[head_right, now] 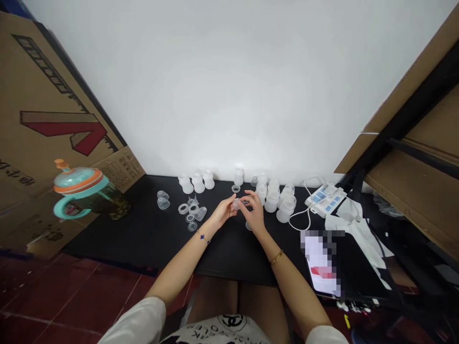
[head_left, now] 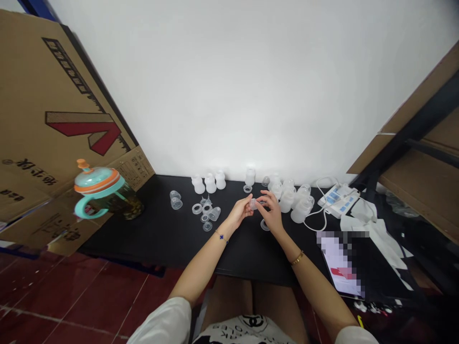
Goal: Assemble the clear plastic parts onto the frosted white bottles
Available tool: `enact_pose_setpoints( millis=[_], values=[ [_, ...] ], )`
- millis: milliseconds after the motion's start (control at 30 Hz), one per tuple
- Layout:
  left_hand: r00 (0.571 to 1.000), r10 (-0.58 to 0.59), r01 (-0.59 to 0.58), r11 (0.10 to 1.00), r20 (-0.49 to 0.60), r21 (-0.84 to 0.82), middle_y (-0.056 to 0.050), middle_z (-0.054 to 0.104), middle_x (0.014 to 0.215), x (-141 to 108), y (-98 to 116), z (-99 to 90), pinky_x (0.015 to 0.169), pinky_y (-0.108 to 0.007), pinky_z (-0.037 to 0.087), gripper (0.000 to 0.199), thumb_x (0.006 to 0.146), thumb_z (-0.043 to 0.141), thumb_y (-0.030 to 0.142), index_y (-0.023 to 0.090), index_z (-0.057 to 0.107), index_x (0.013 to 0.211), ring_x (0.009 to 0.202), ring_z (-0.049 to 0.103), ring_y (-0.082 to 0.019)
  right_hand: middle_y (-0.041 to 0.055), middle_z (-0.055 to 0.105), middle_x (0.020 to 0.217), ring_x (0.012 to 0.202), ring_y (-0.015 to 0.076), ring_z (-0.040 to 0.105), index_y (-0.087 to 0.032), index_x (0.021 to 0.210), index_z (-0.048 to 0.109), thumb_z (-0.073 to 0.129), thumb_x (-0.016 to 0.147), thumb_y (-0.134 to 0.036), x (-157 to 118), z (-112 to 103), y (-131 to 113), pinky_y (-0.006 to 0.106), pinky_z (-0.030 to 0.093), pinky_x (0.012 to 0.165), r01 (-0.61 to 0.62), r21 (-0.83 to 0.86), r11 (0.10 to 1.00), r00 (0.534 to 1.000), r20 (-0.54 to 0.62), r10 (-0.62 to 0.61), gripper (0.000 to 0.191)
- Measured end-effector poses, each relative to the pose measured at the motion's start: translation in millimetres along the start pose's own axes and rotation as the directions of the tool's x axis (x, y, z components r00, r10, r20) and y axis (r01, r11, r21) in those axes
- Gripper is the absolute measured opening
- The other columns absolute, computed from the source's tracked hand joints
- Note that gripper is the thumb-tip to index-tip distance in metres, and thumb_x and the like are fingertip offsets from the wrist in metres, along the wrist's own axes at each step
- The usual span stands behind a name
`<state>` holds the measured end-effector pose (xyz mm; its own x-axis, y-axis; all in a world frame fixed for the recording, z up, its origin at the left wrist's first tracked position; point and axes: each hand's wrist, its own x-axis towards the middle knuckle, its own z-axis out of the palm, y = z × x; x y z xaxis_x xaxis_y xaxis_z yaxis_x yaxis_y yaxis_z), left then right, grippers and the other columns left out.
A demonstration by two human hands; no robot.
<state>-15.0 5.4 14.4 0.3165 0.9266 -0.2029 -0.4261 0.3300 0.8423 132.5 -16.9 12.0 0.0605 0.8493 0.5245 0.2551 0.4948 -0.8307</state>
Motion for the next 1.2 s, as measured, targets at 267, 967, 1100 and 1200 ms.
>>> enact_pose_setpoints(
  millis=[267,967,1100,1200],
  values=[
    [1.0,-0.024,0.024,0.989,-0.001,-0.145,0.003,0.054,0.057,1.7,2.6,-0.3,0.057,-0.023,0.045,0.041,0.081,0.078,0.052,0.015,0.062,0.073,0.05,0.05,-0.008,0.0103,0.057,0.132,0.113,0.0259,0.063,-0.025,0.101,0.071,0.071,0.086,-0.045,-0.3,0.7,1.2,0.036,0.061,0.077,-0.013,0.023,1.0,1.0,0.008,0.012,0.025],
    [0.998,0.063,-0.064,0.989,-0.012,-0.132,0.002,0.063,0.067,0.1,0.7,-2.0,0.058,-0.022,0.044,0.03,0.074,0.081,0.038,0.015,0.062,0.079,0.052,0.053,-0.007,0.0095,0.06,0.122,0.107,0.0246,0.063,-0.025,0.1,0.065,0.074,0.084,-0.039,-1.6,2.6,-7.3,0.033,0.06,0.069,0.024,-0.02,1.0,0.999,-0.026,-0.025,0.023],
    [0.997,0.071,-0.075,0.985,-0.035,-0.153,0.001,0.064,0.07,-1.8,3.4,0.8,0.058,-0.021,0.045,0.03,0.075,0.081,0.037,0.016,0.061,0.081,0.055,0.054,-0.008,0.0102,0.06,0.125,0.114,0.0263,0.062,-0.026,0.104,0.068,0.071,0.085,-0.038,-1.0,2.4,-8.7,0.034,0.061,0.071,0.027,-0.037,0.999,1.0,0.003,-0.027,0.023],
    [0.996,0.078,-0.082,0.983,-0.032,-0.164,0.001,0.064,0.069,-2.7,5.4,1.9,0.058,-0.021,0.045,0.031,0.074,0.082,0.037,0.017,0.06,0.08,0.055,0.055,-0.008,0.0102,0.06,0.126,0.112,0.0259,0.063,-0.026,0.106,0.068,0.07,0.086,-0.037,-1.3,2.9,-7.9,0.035,0.061,0.071,0.019,-0.053,0.998,1.0,-0.012,-0.02,0.023]
  ],
)
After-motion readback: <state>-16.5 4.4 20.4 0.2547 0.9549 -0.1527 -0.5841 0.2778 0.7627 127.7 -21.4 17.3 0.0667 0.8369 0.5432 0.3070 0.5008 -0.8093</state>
